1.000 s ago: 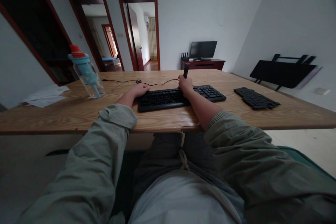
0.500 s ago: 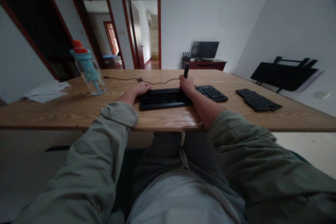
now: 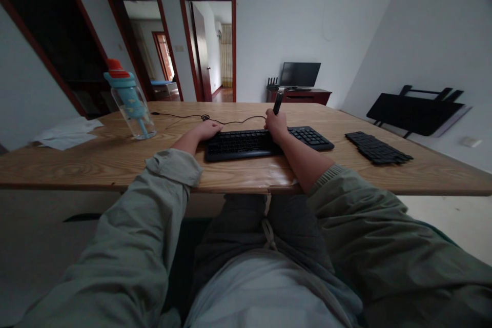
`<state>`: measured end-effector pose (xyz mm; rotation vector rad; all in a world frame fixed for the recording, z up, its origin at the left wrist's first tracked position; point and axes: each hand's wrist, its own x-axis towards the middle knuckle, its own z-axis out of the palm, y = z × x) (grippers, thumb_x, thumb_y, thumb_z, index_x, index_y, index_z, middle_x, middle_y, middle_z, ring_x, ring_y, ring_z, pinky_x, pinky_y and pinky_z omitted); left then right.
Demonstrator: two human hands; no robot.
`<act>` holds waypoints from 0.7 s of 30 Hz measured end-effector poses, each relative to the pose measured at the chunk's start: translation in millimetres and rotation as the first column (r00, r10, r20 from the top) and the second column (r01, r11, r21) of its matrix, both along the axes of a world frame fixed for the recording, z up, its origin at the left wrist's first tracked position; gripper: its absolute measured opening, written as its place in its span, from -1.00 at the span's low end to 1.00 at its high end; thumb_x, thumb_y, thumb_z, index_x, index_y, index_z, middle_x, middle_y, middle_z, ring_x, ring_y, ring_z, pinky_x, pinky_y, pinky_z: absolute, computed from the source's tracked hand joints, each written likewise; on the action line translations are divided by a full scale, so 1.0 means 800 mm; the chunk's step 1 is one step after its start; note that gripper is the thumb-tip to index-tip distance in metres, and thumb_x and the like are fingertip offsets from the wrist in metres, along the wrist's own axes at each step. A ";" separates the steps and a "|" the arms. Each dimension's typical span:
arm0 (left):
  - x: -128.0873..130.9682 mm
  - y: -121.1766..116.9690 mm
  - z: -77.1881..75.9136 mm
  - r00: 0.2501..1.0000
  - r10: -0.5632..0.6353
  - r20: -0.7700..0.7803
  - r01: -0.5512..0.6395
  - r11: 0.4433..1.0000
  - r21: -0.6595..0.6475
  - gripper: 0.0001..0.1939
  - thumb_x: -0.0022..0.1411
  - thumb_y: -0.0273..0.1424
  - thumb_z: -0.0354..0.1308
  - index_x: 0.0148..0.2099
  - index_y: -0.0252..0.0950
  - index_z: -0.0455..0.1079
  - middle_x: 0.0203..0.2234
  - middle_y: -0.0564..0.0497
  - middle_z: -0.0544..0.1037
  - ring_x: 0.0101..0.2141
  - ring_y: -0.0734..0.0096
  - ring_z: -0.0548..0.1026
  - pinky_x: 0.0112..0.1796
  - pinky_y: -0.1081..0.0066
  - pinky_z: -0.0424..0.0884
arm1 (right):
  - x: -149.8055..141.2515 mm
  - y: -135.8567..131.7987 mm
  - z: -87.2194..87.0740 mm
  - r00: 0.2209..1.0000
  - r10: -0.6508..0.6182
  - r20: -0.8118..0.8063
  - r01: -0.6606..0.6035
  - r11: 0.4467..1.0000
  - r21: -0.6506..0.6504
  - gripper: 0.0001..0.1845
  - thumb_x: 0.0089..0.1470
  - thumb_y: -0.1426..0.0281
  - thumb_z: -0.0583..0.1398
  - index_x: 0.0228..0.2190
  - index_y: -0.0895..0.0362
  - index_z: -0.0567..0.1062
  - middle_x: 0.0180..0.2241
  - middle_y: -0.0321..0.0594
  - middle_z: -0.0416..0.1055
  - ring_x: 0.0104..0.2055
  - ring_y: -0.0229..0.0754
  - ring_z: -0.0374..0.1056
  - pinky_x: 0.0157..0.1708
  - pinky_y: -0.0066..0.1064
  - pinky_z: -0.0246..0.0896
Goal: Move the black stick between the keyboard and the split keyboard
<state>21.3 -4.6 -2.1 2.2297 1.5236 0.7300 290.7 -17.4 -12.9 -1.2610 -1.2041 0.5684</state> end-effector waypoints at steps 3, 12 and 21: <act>0.000 -0.002 0.002 0.996 0.013 -0.084 -0.013 1.000 -0.001 -0.66 0.24 -0.23 0.06 -0.55 -0.23 0.37 -0.56 -0.01 0.47 -0.39 0.20 0.40 -0.27 0.29 0.37 | 0.007 -0.006 0.008 0.986 -0.006 -0.165 0.003 1.000 -0.023 -0.83 0.17 0.30 0.04 -0.46 0.03 0.19 -0.59 -0.35 0.12 -0.56 -0.24 0.17 -0.52 -0.43 0.24; -0.003 -0.002 0.006 0.995 0.008 -0.100 -0.009 1.000 -0.007 -0.69 0.23 -0.25 0.06 -0.53 -0.23 0.40 -0.49 -0.05 0.53 -0.34 0.15 0.45 -0.20 0.26 0.38 | 0.038 -0.052 0.057 0.951 0.135 -0.277 -0.102 0.986 0.129 -0.62 0.24 0.13 0.07 -0.50 0.00 0.06 -0.67 -0.45 -0.13 -0.63 -0.27 -0.03 -0.49 -0.39 0.24; -0.006 -0.004 0.007 0.996 -0.012 -0.093 0.009 1.000 -0.025 -0.70 0.21 -0.21 0.07 -0.51 -0.22 0.40 -0.49 -0.05 0.52 -0.34 0.13 0.45 -0.20 0.24 0.38 | 0.240 -0.199 0.071 0.898 -0.108 -0.426 0.176 0.976 0.124 -0.57 0.19 0.45 -0.01 -0.69 0.06 0.05 -0.71 -0.38 -0.16 -0.65 -0.37 -0.13 -0.43 -0.15 0.02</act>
